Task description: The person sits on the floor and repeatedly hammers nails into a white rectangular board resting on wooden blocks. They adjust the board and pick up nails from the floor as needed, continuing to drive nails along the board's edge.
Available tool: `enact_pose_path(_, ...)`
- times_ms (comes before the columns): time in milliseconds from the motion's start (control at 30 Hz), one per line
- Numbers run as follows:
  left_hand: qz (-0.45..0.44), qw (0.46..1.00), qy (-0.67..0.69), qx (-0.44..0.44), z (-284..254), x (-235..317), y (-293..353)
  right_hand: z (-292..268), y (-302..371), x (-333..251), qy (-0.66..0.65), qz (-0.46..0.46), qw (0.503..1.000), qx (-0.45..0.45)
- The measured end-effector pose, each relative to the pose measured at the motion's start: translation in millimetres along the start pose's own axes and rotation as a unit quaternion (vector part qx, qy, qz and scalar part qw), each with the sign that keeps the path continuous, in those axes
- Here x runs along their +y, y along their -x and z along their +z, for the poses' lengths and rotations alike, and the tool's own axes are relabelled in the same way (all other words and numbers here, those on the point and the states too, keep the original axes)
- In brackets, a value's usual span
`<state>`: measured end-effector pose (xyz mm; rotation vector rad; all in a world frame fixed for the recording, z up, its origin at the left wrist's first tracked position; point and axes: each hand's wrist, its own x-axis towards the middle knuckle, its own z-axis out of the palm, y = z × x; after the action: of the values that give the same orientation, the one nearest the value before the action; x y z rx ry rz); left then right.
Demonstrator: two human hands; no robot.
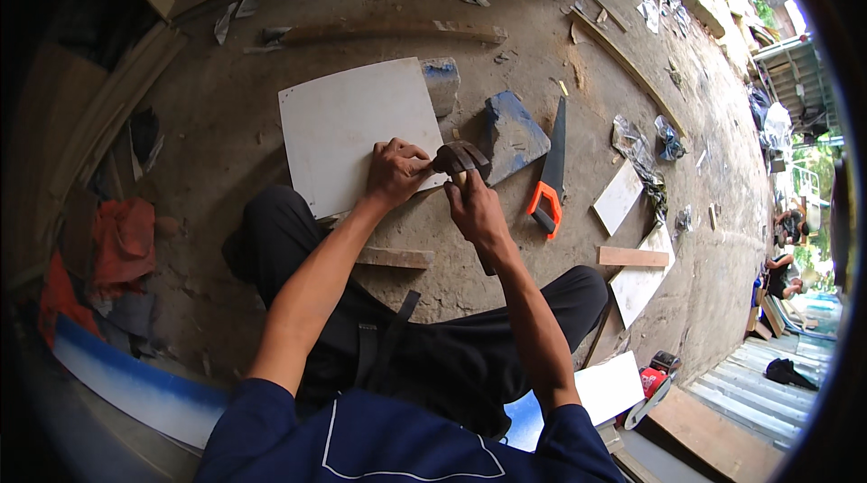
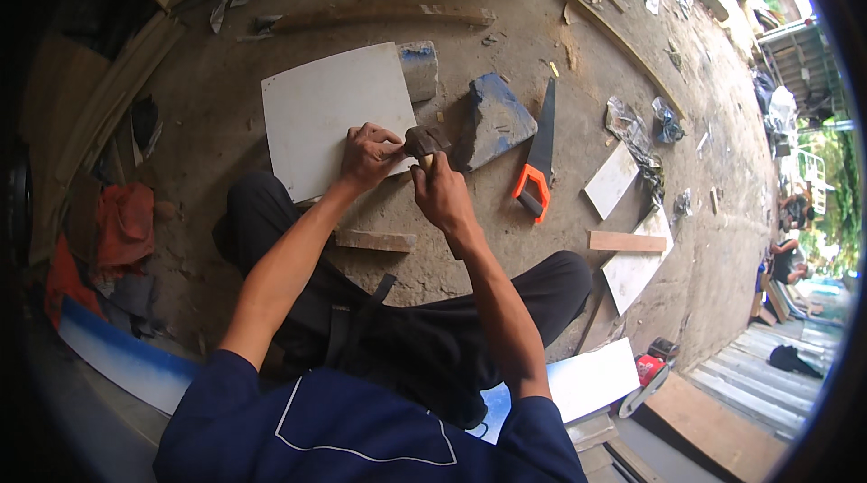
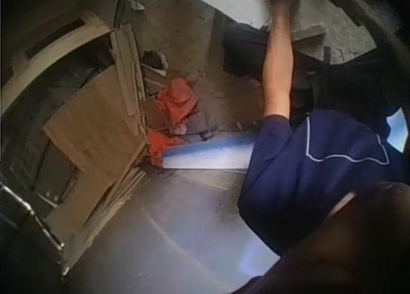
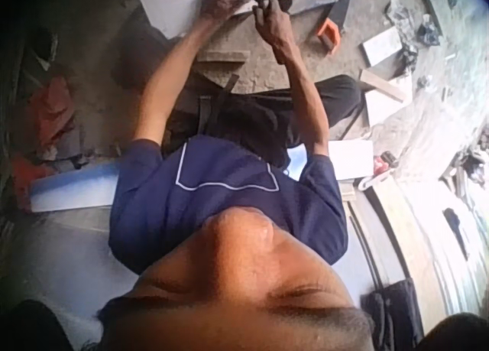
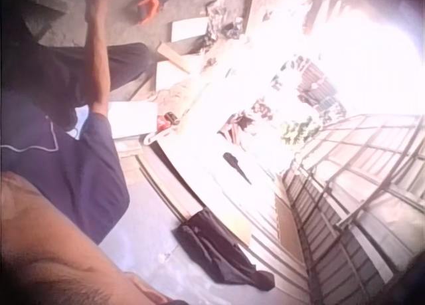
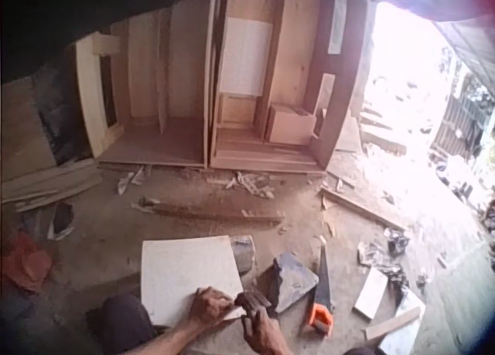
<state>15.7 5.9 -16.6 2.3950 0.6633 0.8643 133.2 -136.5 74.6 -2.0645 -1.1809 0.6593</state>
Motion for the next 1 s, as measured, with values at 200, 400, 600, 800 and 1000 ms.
enact_pose_path(200, 0.013, 1.000, -0.013, 0.004, 0.0, -1.1, 0.8, -3.0, 5.9, -10.2, -0.037, -0.047, 0.998, 0.038)
enact_pose_path(400, 0.010, 1.000, -0.007, -0.003, 0.6, -2.6, 1.3, 1.1, -1.9, -1.4, 0.015, -0.020, 1.000, -0.007)
enact_pose_path(600, 0.013, 1.000, -0.014, -0.003, 0.1, -1.8, 0.7, 4.2, 4.4, -6.6, -0.010, -0.014, 1.000, 0.020)
enact_pose_path(800, 0.018, 1.000, -0.016, -0.003, -2.2, -2.1, 2.6, 2.1, 2.4, -1.9, -0.023, -0.006, 1.000, 0.016)
enact_pose_path(1000, 0.002, 1.000, -0.004, -0.015, -0.6, -1.4, 1.3, -2.7, -1.0, 4.1, 0.029, -0.004, 0.999, -0.011)
